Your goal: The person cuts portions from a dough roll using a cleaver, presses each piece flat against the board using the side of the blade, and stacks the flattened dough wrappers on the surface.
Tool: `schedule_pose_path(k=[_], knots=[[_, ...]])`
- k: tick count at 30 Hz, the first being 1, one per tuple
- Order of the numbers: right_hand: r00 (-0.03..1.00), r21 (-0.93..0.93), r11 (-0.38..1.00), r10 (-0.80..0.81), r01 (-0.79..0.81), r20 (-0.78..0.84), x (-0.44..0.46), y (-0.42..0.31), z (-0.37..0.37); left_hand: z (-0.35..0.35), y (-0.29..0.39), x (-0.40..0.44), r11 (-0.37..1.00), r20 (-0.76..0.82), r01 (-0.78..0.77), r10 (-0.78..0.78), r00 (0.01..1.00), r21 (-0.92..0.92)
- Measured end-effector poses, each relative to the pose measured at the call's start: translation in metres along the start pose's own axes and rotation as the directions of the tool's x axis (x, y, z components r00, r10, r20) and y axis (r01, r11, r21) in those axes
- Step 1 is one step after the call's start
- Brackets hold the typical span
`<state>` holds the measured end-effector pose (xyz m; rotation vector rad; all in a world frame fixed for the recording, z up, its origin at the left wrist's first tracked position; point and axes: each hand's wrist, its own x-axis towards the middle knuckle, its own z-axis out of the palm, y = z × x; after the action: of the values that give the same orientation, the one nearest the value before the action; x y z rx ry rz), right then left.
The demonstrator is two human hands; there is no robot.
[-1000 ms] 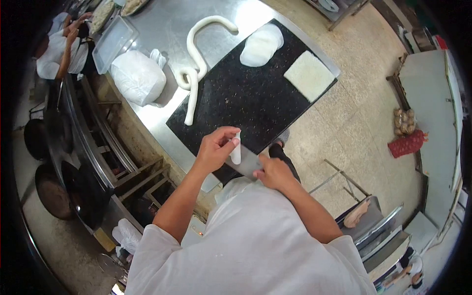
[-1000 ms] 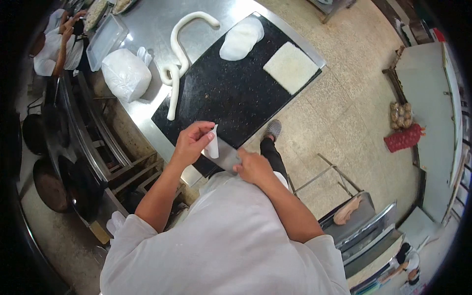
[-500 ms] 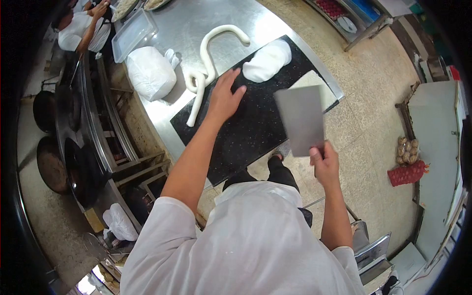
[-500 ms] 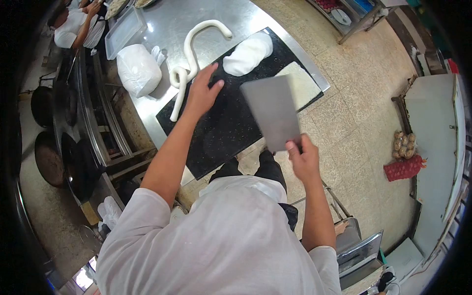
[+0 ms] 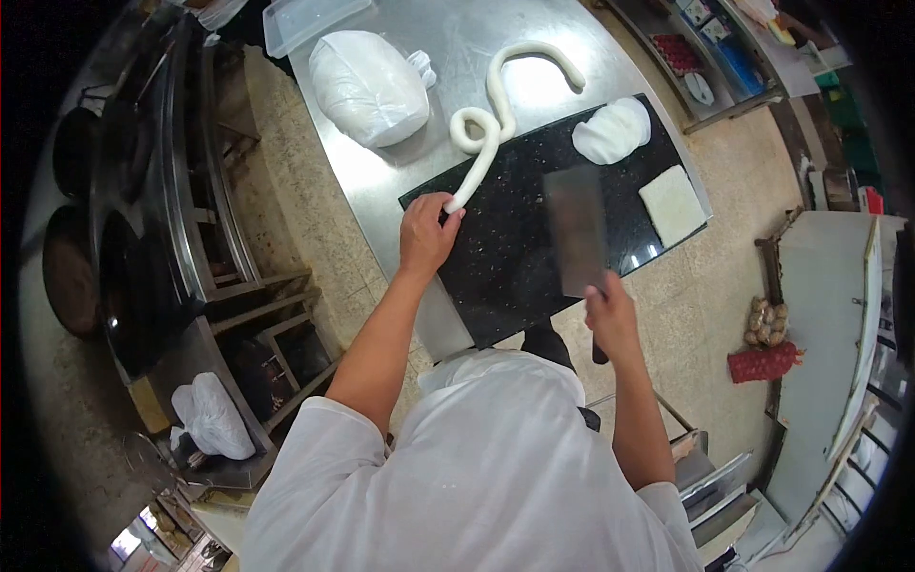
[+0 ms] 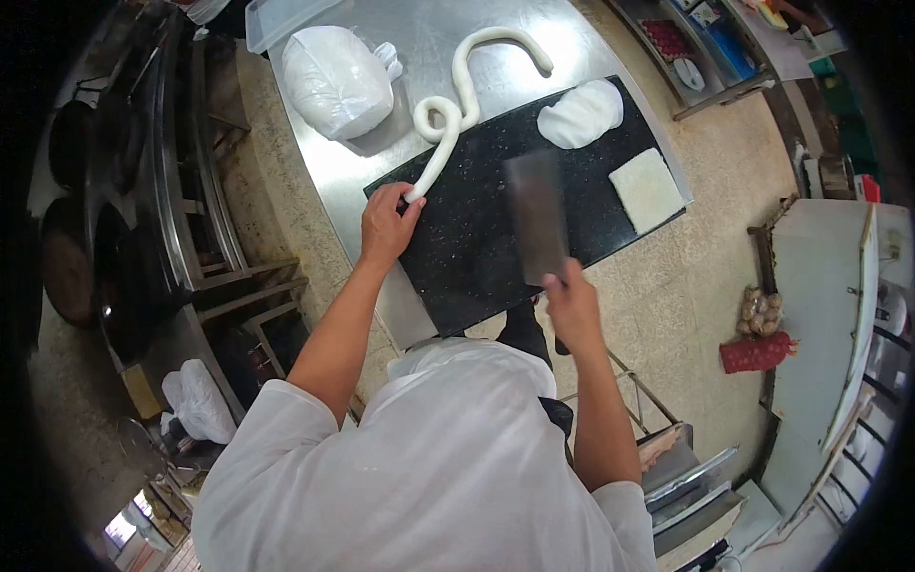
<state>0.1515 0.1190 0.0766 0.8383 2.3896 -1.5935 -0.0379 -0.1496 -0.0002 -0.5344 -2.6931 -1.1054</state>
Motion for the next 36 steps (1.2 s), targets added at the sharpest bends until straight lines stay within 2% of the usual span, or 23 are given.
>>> schedule_pose_path(k=[1, 2, 4, 5, 7, 8, 10, 11, 13, 14, 16, 17, 19, 21, 23, 24, 26, 28, 30, 31, 32, 34, 36], knots=[[0.963, -0.321, 0.913, -0.268, 0.253, -0.005, 0.000, -0.015, 0.015, -0.001, -0.004, 0.000, 0.999, 0.031, 0.005, -0.004, 1.000, -0.038], [0.861, -0.598, 0.666, -0.502, 0.445, 0.082, 0.002, -0.030, 0.030, -0.002, -0.006, 0.000, 0.998, 0.030, 0.006, -0.004, 1.000, -0.055], [0.868, -0.654, 0.602, -0.461, 0.458, 0.183, -0.001, -0.074, 0.056, -0.003, -0.010, 0.002, 0.991, -0.004, -0.118, 0.118, 0.993, -0.058], [0.870, -0.663, 0.598, -0.459, 0.451, 0.178, 0.004, -0.086, 0.069, -0.005, -0.010, 0.004, 0.990, -0.006, -0.121, 0.121, 0.993, -0.069], [0.938, -0.745, 0.570, -0.227, 0.346, 0.263, 0.013, -0.101, 0.086, -0.009, -0.009, 0.005, 0.993, 0.078, -0.112, 0.109, 0.991, 0.035], [0.943, -0.748, 0.575, -0.219, 0.332, 0.251, 0.016, -0.095, 0.087, -0.011, -0.008, 0.004, 0.992, 0.088, -0.120, 0.117, 0.989, 0.026], [0.938, -0.682, 0.644, -0.220, 0.346, 0.269, 0.029, -0.077, 0.085, -0.013, -0.006, 0.012, 0.994, 0.118, -0.043, 0.055, 0.992, -0.099], [0.940, -0.680, 0.648, -0.217, 0.342, 0.265, 0.026, -0.068, 0.080, -0.018, -0.006, 0.012, 0.994, 0.123, -0.046, 0.058, 0.991, -0.099], [0.939, -0.654, 0.678, -0.185, 0.336, 0.291, 0.009, -0.049, 0.060, -0.027, 0.001, 0.016, 0.972, 0.110, 0.076, -0.053, 0.993, -0.222], [0.948, -0.658, 0.685, -0.179, 0.313, 0.265, 0.000, -0.040, 0.048, -0.031, 0.004, 0.020, 0.970, 0.123, 0.058, -0.030, 0.992, -0.235], [0.967, -0.578, 0.787, -0.088, 0.216, 0.240, -0.033, -0.019, 0.029, -0.042, 0.010, 0.014, 0.996, 0.393, -0.015, -0.019, 0.919, 0.084], [0.982, -0.497, 0.857, -0.053, 0.138, 0.182, -0.049, -0.008, 0.018, -0.040, 0.020, 0.006, 0.983, 0.487, -0.131, 0.052, 0.872, 0.130], [0.998, -0.355, 0.935, -0.001, 0.024, 0.065, -0.080, 0.009, -0.003, -0.030, 0.050, -0.015, 0.934, 0.761, -0.342, 0.147, 0.632, 0.105], [1.000, -0.288, 0.957, 0.014, -0.011, 0.006, -0.106, 0.030, -0.027, -0.004, 0.059, -0.053, 0.714, 0.724, -0.699, 0.466, 0.509, 0.031], [0.987, -0.003, 1.000, -0.012, 0.012, -0.163, -0.118, 0.056, -0.049, 0.022, 0.076, -0.061, 0.740, 0.706, -0.673, 0.472, 0.528, 0.009], [0.984, 0.016, 1.000, -0.005, 0.008, -0.178, -0.113, 0.054, -0.059, 0.035, 0.085, -0.060, 0.766, 0.683, -0.642, 0.484, 0.547, -0.029], [0.912, 0.162, 0.958, -0.162, 0.238, -0.378, -0.096, 0.041, -0.086, 0.056, 0.104, -0.048, 0.749, 0.777, -0.662, 0.436, 0.454, -0.033], [0.830, 0.346, 0.859, -0.148, 0.378, -0.539, -0.039, 0.035, -0.087, 0.072, 0.117, -0.034, 0.704, 0.745, -0.707, 0.509, 0.432, -0.071], [0.844, 0.408, 0.860, -0.049, 0.308, -0.534, 0.026, 0.054, -0.085, 0.083, 0.129, -0.029, 0.680, 0.764, -0.732, 0.497, 0.412, -0.047], [0.899, 0.586, 0.807, 0.199, 0.075, -0.390, 0.056, 0.066, -0.084, 0.088, 0.132, -0.027, 0.683, 0.759, -0.730, 0.486, 0.433, -0.020], [0.888, 0.714, 0.682, 0.415, -0.158, -0.200, 0.071, 0.074, -0.083, 0.089, 0.135, -0.024, 0.684, 0.751, -0.729, 0.476, 0.458, 0.011], [0.882, 0.719, 0.675, 0.429, -0.167, -0.198, 0.068, 0.077, -0.081, 0.091, 0.137, -0.019, 0.693, 0.749, -0.720, 0.465, 0.473, 0.024], [0.870, 0.716, 0.667, 0.460, -0.207, -0.177, 0.047, 0.082, -0.070, 0.091, 0.132, -0.019, 0.793, 0.750, -0.606, 0.438, 0.496, -0.062]])
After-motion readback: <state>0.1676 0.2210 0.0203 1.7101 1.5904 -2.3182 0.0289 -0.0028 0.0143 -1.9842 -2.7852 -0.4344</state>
